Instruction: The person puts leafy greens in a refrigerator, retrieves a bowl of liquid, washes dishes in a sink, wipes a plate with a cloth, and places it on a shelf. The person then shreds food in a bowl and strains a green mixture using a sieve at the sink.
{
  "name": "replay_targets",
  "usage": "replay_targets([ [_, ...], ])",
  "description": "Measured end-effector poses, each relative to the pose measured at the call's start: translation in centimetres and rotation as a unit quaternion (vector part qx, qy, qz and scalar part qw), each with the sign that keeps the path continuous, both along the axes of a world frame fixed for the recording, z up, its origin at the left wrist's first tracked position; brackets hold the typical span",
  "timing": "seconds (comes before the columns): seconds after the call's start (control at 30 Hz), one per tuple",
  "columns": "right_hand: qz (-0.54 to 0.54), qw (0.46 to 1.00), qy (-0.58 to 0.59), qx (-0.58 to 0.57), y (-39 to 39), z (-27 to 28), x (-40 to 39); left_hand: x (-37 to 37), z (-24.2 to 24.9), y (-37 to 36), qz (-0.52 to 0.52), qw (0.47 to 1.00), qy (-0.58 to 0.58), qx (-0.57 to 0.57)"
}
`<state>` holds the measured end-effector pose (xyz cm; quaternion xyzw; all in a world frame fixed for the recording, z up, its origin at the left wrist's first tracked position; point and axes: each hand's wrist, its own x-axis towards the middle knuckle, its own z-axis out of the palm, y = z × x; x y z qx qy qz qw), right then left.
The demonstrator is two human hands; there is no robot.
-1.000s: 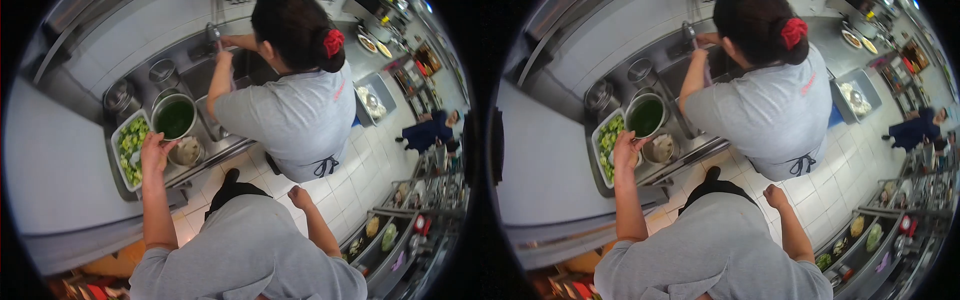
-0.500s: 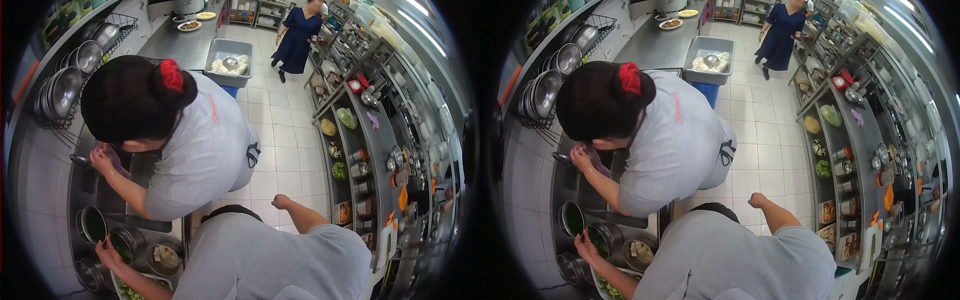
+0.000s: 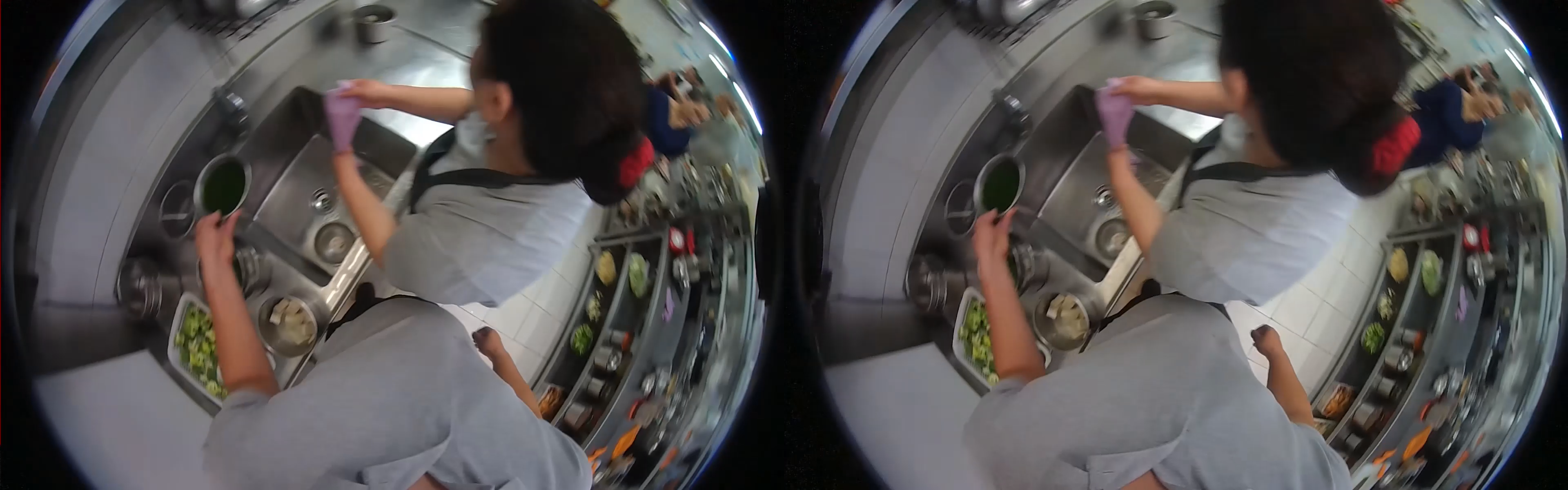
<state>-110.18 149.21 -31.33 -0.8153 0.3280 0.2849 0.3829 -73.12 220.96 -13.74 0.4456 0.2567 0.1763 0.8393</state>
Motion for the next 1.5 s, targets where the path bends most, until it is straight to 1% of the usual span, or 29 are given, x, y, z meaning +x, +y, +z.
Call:
replay_targets([
  [0.07,0.068,0.997,-0.019,-0.034,-0.5,0.7,-0.2,0.3,0.5,-2.1,-0.008,0.999,-0.016,-0.045],
  [0.1,0.082,0.996,-0.018,-0.029,-0.3,1.7,0.2,0.4,1.2,-3.5,-0.002,0.998,-0.014,-0.058],
  [0.17,0.006,1.0,0.018,-0.002,-0.3,3.3,0.0,0.9,1.8,-5.7,0.005,0.997,-0.011,-0.072],
  [0.23,0.003,1.0,0.027,0.006,-0.6,3.9,-0.1,1.8,1.5,-7.5,0.044,0.994,0.021,-0.097],
  [0.3,-0.035,0.999,0.026,0.033,-0.7,4.0,-0.2,2.7,0.9,-8.7,0.052,0.991,0.023,-0.122],
  [0.37,-0.038,0.999,0.021,0.032,-0.8,4.1,-0.1,3.5,0.5,-10.0,0.064,0.985,0.028,-0.157],
  [0.47,-0.043,0.998,0.019,0.028,-0.4,4.6,0.5,5.2,-2.7,-10.5,0.081,0.982,0.025,-0.168],
  [0.53,-0.06,0.997,0.003,0.045,-0.4,4.3,0.5,5.4,-3.2,-11.6,0.081,0.986,0.016,-0.147],
  [0.57,-0.062,0.997,0.003,0.044,-0.5,4.2,0.3,5.8,-3.7,-12.1,0.094,0.986,0.03,-0.137],
  [0.63,-0.041,0.998,-0.01,0.04,-0.6,4.2,0.0,6.5,-5.7,-12.8,0.104,0.985,0.046,-0.128],
  [0.73,-0.056,0.997,-0.02,0.039,-0.8,4.4,-1.2,7.1,-8.6,-13.0,0.093,0.989,0.056,-0.103],
  [0.77,-0.059,0.997,-0.018,0.037,-0.8,4.6,-1.6,7.3,-9.6,-13.1,0.094,0.99,0.067,-0.086],
  [0.87,-0.066,0.997,-0.002,0.027,-0.6,5.7,-2.6,7.2,-10.6,-13.9,0.096,0.989,0.099,-0.046],
  [0.9,-0.089,0.996,0.011,0.027,-0.4,6.1,-2.9,7.1,-10.9,-14.2,0.099,0.988,0.118,-0.021],
  [0.93,-0.112,0.993,0.024,0.026,-0.2,6.6,-3.2,7.2,-11.9,-14.1,0.097,0.988,0.12,-0.023],
  [0.97,-0.118,0.992,0.025,0.042,-0.2,7.1,-3.4,7.2,-12.9,-13.9,0.089,0.989,0.119,-0.002],
  [1.0,-0.121,0.992,0.027,0.04,-0.5,5.8,-4.4,7.2,-13.7,-13.9,0.082,0.99,0.117,0.02],
  [1.03,-0.157,0.985,0.037,0.067,-1.5,2.7,-6.3,7.2,-13.9,-13.9,0.079,0.99,0.119,0.019],
  [1.07,-0.194,0.975,0.048,0.094,-2.0,1.0,-7.5,7.2,-14.0,-14.0,0.072,0.988,0.131,0.027],
  [1.1,-0.196,0.975,0.05,0.093,-1.8,0.9,-7.7,7.2,-14.3,-13.9,0.066,0.987,0.143,0.035],
  [1.17,-0.126,0.992,0.024,0.006,-1.2,0.8,-8.0,7.4,-15.0,-13.9,0.069,0.983,0.165,0.043],
  [1.2,-0.127,0.992,0.025,0.004,-0.9,1.3,-7.8,7.5,-15.4,-13.9,0.074,0.979,0.183,0.052],
  [1.3,-0.131,0.991,0.014,0.008,-0.4,2.5,-6.7,7.5,-15.5,-14.1,0.076,0.979,0.178,0.061],
  [1.37,-0.09,0.996,-0.001,-0.007,-0.2,2.4,-6.5,7.6,-15.3,-14.3,0.078,0.978,0.184,0.067],
  [1.5,-0.085,0.996,0.001,-0.004,0.5,3.3,-5.2,7.9,-15.7,-13.9,0.07,0.973,0.205,0.076],
])
